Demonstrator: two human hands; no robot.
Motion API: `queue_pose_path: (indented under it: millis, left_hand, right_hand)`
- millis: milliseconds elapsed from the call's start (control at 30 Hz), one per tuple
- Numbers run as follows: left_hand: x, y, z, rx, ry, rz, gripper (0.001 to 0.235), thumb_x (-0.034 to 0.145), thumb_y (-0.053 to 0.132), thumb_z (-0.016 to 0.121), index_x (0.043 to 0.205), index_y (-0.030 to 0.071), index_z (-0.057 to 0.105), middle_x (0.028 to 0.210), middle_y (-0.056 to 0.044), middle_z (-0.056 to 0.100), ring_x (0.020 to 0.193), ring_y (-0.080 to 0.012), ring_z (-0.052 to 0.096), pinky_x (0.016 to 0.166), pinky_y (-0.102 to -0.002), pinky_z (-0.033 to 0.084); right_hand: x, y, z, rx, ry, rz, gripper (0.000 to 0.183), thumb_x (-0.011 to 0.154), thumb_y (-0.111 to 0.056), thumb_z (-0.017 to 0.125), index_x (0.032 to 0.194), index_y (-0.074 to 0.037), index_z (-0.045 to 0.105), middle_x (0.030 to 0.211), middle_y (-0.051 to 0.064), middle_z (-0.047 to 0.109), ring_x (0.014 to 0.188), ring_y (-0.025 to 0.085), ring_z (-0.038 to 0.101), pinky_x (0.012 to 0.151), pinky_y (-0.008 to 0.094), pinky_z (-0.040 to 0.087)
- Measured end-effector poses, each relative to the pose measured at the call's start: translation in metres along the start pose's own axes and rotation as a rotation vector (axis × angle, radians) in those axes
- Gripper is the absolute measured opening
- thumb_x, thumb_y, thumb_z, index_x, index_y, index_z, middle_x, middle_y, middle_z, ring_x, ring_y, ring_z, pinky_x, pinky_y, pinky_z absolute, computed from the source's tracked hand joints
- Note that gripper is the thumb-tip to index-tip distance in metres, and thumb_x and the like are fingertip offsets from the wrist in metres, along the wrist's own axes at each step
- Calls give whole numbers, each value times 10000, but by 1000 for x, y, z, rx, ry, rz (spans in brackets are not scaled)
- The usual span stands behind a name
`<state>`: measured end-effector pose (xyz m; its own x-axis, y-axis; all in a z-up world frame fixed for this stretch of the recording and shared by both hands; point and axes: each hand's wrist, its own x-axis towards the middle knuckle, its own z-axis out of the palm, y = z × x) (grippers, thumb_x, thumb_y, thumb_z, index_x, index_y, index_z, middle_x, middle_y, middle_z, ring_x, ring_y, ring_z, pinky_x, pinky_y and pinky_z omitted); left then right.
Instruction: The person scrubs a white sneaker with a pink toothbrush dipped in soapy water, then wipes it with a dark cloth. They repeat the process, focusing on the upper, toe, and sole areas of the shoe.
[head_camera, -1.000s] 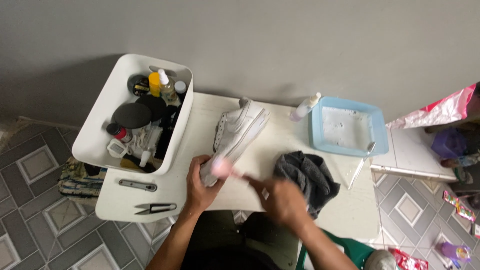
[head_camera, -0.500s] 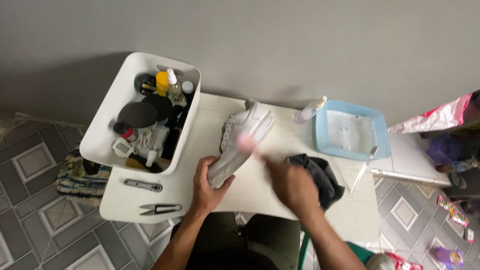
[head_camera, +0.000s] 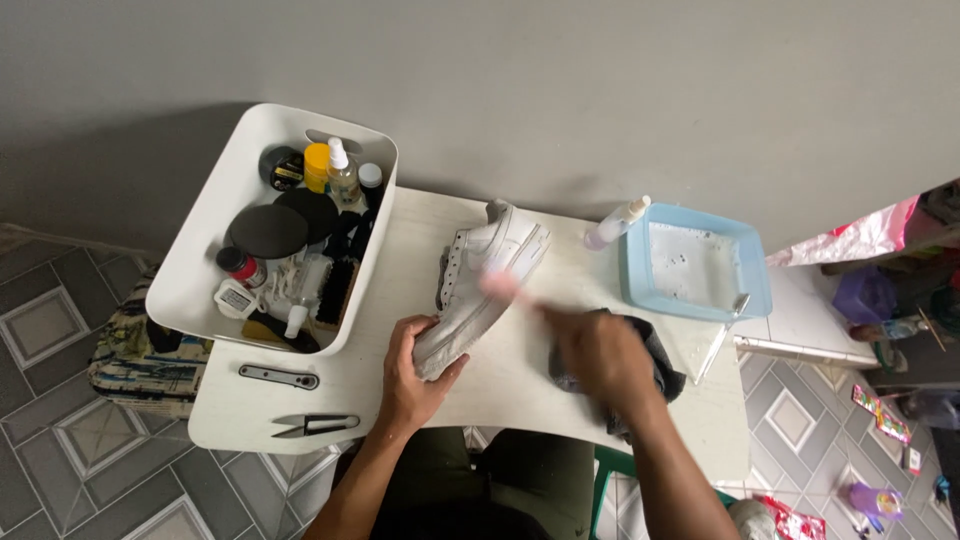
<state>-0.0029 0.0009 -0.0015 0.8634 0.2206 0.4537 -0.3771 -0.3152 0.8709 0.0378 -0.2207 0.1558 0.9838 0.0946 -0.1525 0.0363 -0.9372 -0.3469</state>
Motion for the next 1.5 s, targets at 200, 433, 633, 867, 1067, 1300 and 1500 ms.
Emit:
queue_pose_path:
  millis: [200, 433, 633, 867, 1067, 1300, 1500]
  left_hand:
    - [1, 6, -2, 23, -9, 4, 570, 774, 211, 896, 1206, 31, 571, 1125, -129, 620, 1048, -315, 661, 900, -420, 549]
    - [1, 8, -2, 50, -36, 12, 566, 812, 266, 858, 1239, 37, 565, 1178, -122, 616, 1069, -265, 650, 912, -379, 565]
    - [3, 8, -2, 40, -29, 4, 553, 816, 264, 856, 1237, 43, 572, 1156, -115, 622, 1059, -274, 647, 923, -377, 531]
    - [4, 9, 1, 40, -21, -21, 548, 822, 243, 848, 1254, 50, 572, 1177, -103, 626, 1085, -265, 646, 931, -368, 532]
    - [0, 7, 1, 44, -56, -12, 578, 805, 240, 867, 1248, 34, 558, 1166, -113, 620, 1060, -258, 642, 894, -363, 555]
    - [4, 4, 1, 55, -47, -9, 584, 805, 260, 864, 1259, 42, 569, 1177, -107, 622, 1069, -253, 653, 890, -360, 573]
    - [-3, 9, -3, 61, -52, -47, 585, 789, 228, 868, 1255, 41, 569, 1167, -115, 630, 1060, -258, 645, 891, -361, 554]
  right_hand:
    - [6, 14, 5, 190, 33, -113, 300, 977, -249, 588, 1203, -201, 779, 494, 77, 587, 420, 193, 491, 462, 374, 409]
    - [64, 64, 20, 193, 206, -15, 345, 1008, -221, 569, 1298, -100, 710, 856, 87, 808, 364, 136, 442, 360, 332, 315]
    - [34, 24, -11, 139, -239, -152, 514, 1067, -435, 314, 1067, -220, 782, 445, -66, 517, 308, 18, 361, 290, 211, 220]
    - [61, 21, -9, -127, -48, -127, 369, 1056, -361, 399, 1194, -265, 727, 838, 155, 765, 661, 402, 717, 520, 523, 458]
    - [71, 17, -27, -65, -103, -20, 332, 1029, -411, 483, 1238, -380, 739, 1069, 106, 763, 834, 357, 765, 556, 503, 518]
    - [62, 5, -30, -150, -268, -315, 391, 1047, -112, 417, 1346, -212, 650, 1009, 39, 757, 294, 49, 475, 246, 249, 289]
    - [83, 41, 10, -169, 103, -81, 320, 1049, -287, 452, 863, -238, 707, 650, 68, 580, 556, 316, 543, 458, 449, 382]
